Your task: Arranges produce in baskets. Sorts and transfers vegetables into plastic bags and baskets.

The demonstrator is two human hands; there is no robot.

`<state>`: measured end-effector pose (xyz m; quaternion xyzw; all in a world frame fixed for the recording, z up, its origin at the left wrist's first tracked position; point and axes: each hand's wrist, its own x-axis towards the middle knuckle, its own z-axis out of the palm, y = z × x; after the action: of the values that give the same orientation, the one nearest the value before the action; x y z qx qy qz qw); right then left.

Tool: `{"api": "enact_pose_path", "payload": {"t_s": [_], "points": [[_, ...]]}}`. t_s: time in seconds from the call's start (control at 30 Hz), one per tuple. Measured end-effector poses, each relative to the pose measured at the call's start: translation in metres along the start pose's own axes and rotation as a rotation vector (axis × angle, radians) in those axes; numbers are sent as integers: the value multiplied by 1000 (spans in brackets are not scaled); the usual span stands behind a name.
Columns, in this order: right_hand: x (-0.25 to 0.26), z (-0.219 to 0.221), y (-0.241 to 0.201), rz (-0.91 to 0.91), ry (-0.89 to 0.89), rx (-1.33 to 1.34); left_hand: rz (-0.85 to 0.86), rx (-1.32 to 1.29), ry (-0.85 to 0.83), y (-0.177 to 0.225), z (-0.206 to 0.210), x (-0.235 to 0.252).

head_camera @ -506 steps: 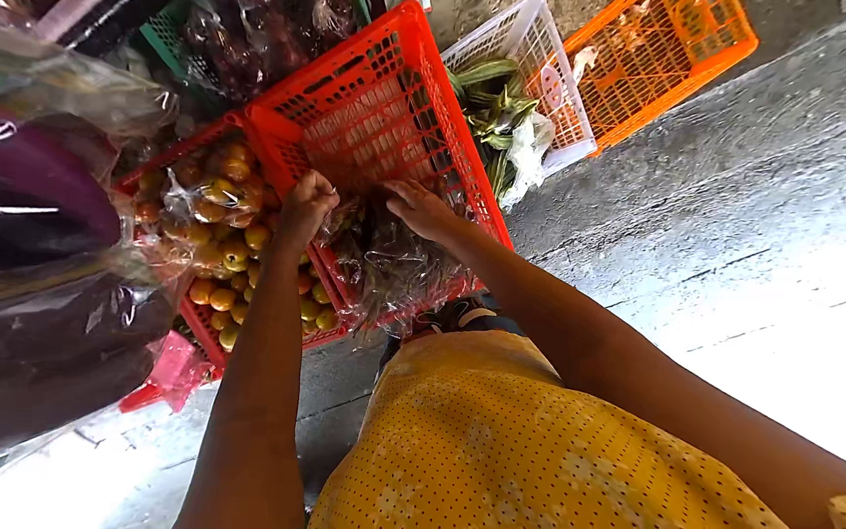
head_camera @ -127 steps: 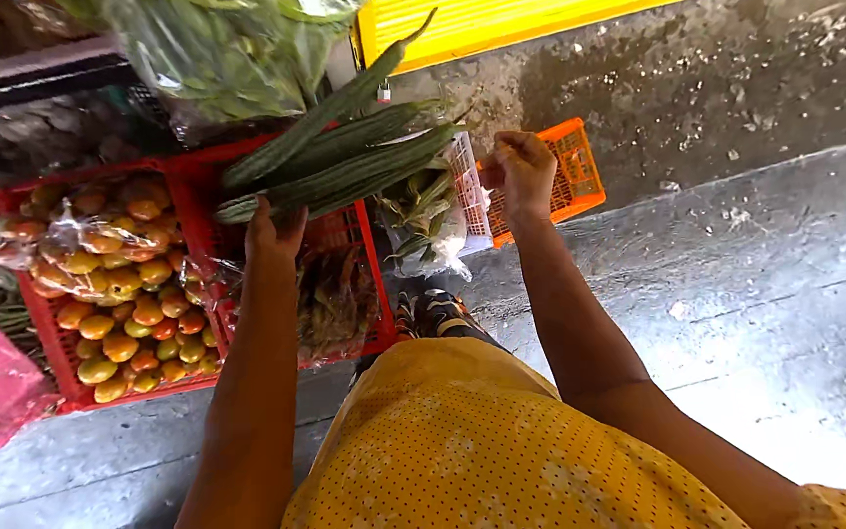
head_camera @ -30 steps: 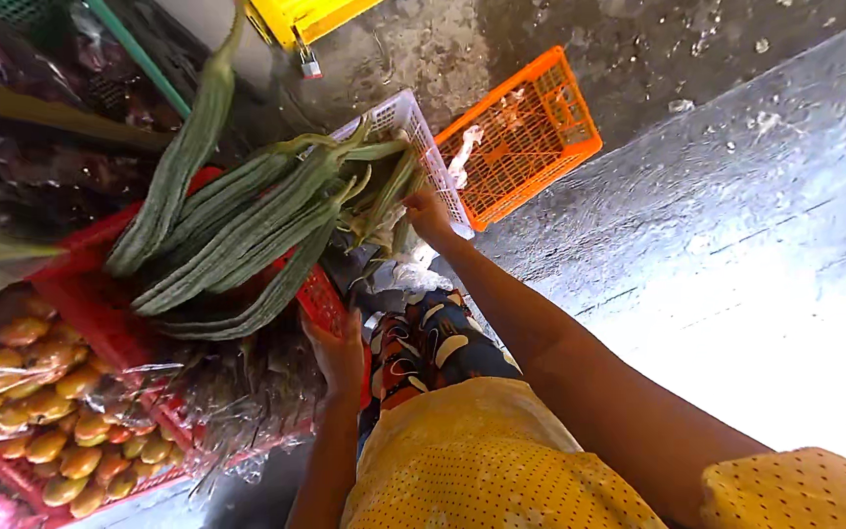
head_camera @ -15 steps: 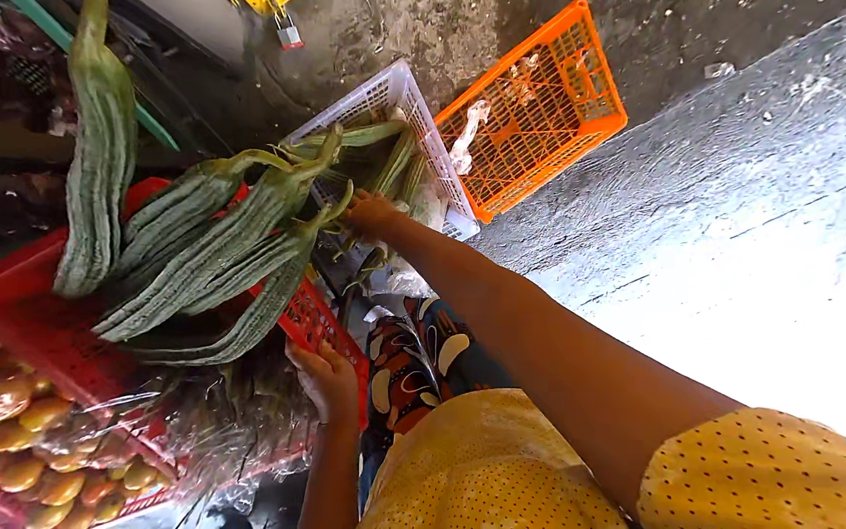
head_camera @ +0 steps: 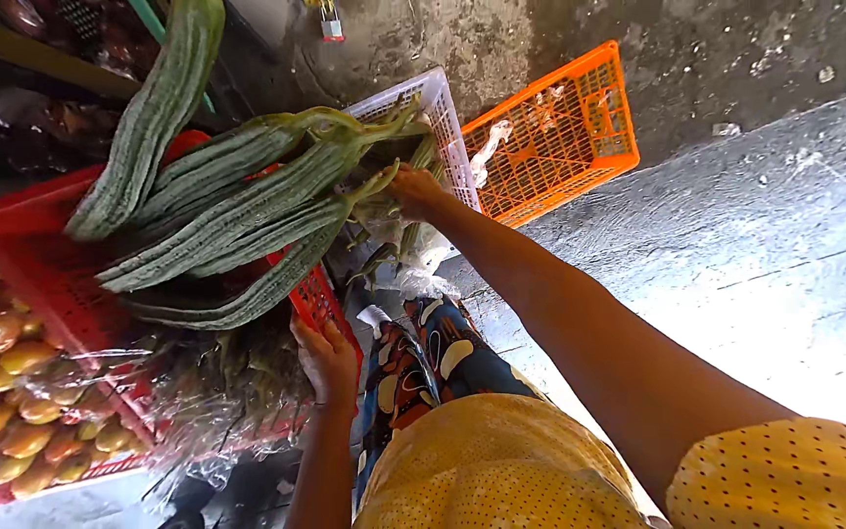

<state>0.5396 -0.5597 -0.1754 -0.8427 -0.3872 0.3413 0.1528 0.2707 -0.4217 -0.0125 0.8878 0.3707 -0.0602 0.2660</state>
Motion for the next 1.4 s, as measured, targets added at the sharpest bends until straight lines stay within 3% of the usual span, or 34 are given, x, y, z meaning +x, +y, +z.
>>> {"api": "enact_pose_path", "payload": {"t_s": [0.13,0.3,0.57,0.63,0.73,0.9,1.03,1.2,1.3,1.4], "points": [[-8,-1,7,34,-49,-6,-16,0,-4,2,0,1],[-10,-2,23,130,39,120,-43,11,-30,6,-3,1],[-91,-58,26,220,551,455,-24,-50,-52,3,-4,2],[-127,-74,9,181,676,515,76,-99,40,-5,-1,0],[-189,-105,-26,67,807,563,375,-59,206,-13,-2,-7],[-300,-178,-112,-69,633,515,715,-130,-1,42,-19,-29],[-351,-220,-162,-204,485,607,784,-203,-324,89,-51,-18],[-375,-246,-198,-378,338,703,967,-270,-660,84,-104,-17],[-365,-256,-217,-424,357,755,935,-285,-624,67,-165,-23],[-341,-261,-234,-445,446,878,781,-137,-411,49,-241,-15]]}}
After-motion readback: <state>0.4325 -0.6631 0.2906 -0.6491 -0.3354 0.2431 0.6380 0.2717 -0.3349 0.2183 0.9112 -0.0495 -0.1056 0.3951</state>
